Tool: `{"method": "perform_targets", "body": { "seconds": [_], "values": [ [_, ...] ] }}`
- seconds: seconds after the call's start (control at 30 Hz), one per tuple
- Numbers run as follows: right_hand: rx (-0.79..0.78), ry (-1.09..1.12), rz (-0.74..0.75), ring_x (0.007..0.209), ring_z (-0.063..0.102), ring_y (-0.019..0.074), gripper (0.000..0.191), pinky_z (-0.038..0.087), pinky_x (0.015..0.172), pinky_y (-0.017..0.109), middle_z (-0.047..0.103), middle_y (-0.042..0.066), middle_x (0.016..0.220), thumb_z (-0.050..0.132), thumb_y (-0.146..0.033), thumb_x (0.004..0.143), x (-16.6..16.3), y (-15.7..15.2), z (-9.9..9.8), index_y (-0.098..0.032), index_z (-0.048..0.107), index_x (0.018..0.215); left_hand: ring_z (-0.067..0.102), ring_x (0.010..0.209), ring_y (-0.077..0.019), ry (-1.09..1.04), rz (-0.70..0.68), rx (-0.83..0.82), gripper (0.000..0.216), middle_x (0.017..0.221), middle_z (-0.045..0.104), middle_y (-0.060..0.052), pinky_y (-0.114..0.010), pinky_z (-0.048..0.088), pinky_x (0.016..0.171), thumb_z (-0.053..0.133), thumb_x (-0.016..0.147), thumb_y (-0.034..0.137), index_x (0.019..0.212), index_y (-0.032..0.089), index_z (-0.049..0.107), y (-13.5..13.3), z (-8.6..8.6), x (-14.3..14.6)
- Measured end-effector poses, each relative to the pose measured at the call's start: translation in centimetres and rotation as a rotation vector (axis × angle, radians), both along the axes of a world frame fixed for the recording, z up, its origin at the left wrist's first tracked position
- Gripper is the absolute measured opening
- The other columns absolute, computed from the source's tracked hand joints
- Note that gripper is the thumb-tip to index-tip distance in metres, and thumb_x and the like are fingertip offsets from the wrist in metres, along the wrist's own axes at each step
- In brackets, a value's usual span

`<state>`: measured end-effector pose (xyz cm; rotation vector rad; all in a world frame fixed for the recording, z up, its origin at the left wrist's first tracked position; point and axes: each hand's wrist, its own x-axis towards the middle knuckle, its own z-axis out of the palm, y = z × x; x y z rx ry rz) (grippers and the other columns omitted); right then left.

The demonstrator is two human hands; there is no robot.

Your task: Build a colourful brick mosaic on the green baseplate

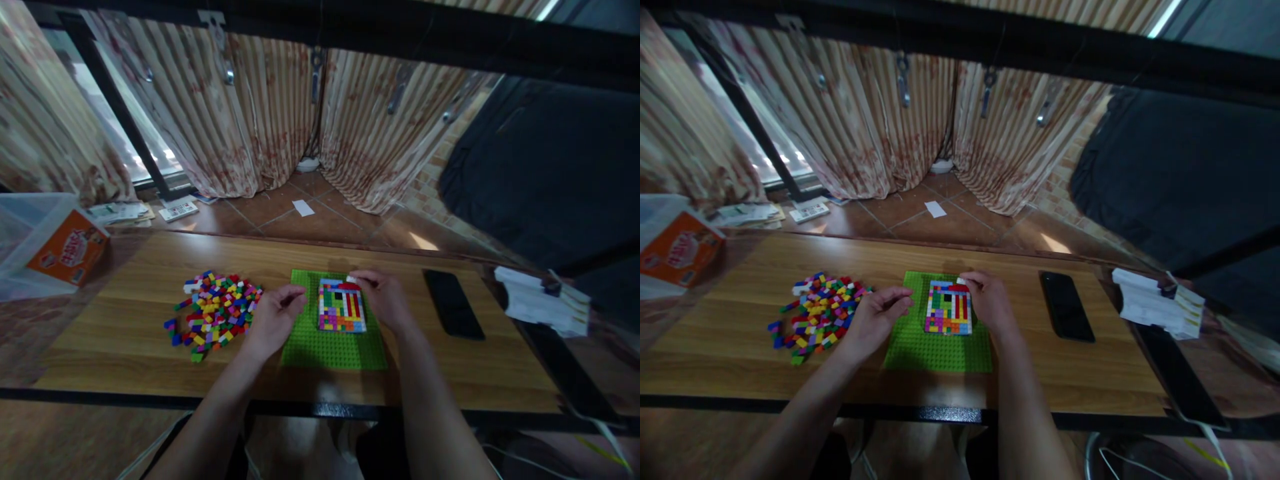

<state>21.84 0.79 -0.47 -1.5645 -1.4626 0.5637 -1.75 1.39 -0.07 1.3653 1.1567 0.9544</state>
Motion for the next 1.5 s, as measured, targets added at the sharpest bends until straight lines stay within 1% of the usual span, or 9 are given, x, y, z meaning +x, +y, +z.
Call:
{"method": "perform_targets", "body": {
  "seconds": [0.13,0.27,0.43,0.6,0.87,1.13,1.27,1.37,1.5],
  "values": [
    [-0.018,0.023,0.043,0.088,0.069,0.0195,0.019,0.053,0.082,0.033,0.076,0.005,0.096,0.059,-0.025,0.083,-0.4,0.3,-0.2,-0.024,0.078,0.087,0.06,0.065,-0.0162,0.031,-0.014,-0.001,0.027,0.072,0.069,-0.002,-0.026,0.046,0.062,0.066,0.075,0.034,0.093,0.016,0.075,0.0,-0.2,0.0],
    [-0.052,0.106,0.031,0.083,0.07,0.0192,0.019,0.054,0.078,0.032,0.077,0.004,0.092,0.059,-0.023,0.08,-0.5,0.4,-0.5,-0.024,0.078,0.083,0.059,0.066,-0.0161,0.055,-0.023,0.011,0.027,0.074,0.069,-0.002,-0.026,0.046,0.063,0.065,0.076,0.034,0.093,0.016,0.075,0.2,-0.4,-0.2],
    [-0.083,0.261,-0.01,0.088,0.072,0.0206,0.019,0.056,0.082,0.035,0.078,0.004,0.094,0.059,-0.021,0.075,-0.6,0.7,-0.8,-0.023,0.077,0.083,0.059,0.066,-0.0163,0.073,-0.027,0.029,0.026,0.073,0.069,-0.002,-0.026,0.045,0.062,0.065,0.077,0.034,0.093,0.016,0.075,0.2,-0.4,-0.4],
    [-0.084,0.295,-0.044,0.089,0.072,0.0222,0.02,0.055,0.084,0.037,0.078,0.005,0.095,0.064,-0.029,0.073,-0.9,0.9,-0.9,-0.023,0.078,0.087,0.059,0.067,-0.0162,0.107,-0.029,0.06,0.025,0.075,0.07,-0.003,-0.026,0.045,0.062,0.063,0.078,0.033,0.092,0.017,0.076,0.1,-0.3,-0.4],
    [-0.156,0.568,-0.123,0.073,0.071,0.0194,0.031,0.056,0.073,0.034,0.078,0.003,0.082,0.079,-0.034,0.057,-1.4,1.5,-1.3,-0.02,0.077,0.085,0.061,0.066,-0.0164,0.132,-0.054,0.049,0.023,0.076,0.072,-0.003,-0.027,0.046,0.063,0.064,0.077,0.031,0.091,0.017,0.076,-0.1,0.2,0.0],
    [-0.133,0.627,-0.156,0.058,0.066,0.0153,0.034,0.053,0.06,0.029,0.074,0.0,0.068,0.081,-0.032,0.052,-1.7,1.6,-1.2,-0.02,0.076,0.083,0.064,0.069,-0.0176,0.152,-0.074,0.082,0.02,0.078,0.074,-0.002,-0.026,0.047,0.063,0.063,0.079,0.027,0.091,0.019,0.076,-0.5,-0.2,0.4],
    [-0.159,0.621,-0.133,0.06,0.067,0.0156,0.037,0.053,0.062,0.03,0.074,0.0,0.07,0.081,-0.033,0.053,-1.8,1.6,-1.4,-0.019,0.075,0.087,0.066,0.072,-0.0184,0.189,-0.081,0.089,0.02,0.08,0.075,-0.003,-0.028,0.049,0.068,0.062,0.079,0.025,0.092,0.019,0.077,-0.4,-0.3,0.5],
    [-0.143,0.662,-0.136,0.068,0.069,0.0177,0.039,0.053,0.067,0.032,0.075,0.001,0.074,0.081,-0.036,0.056,-1.3,1.5,-1.4,-0.019,0.073,0.09,0.065,0.071,-0.0182,0.184,-0.083,0.092,0.02,0.078,0.074,-0.003,-0.027,0.049,0.066,0.062,0.079,0.026,0.091,0.019,0.077,-0.4,-0.4,0.4],
    [-0.019,0.773,-0.296,0.079,0.071,0.0197,0.034,0.053,0.066,0.03,0.075,0.004,0.078,0.078,-0.046,0.062,0.7,1.2,-1.2,-0.021,0.069,0.084,0.065,0.07,-0.0174,0.154,-0.078,0.098,0.019,0.078,0.074,-0.003,-0.026,0.048,0.063,0.063,0.079,0.027,0.089,0.019,0.076,-0.2,-0.6,0.1]
  ]
}}
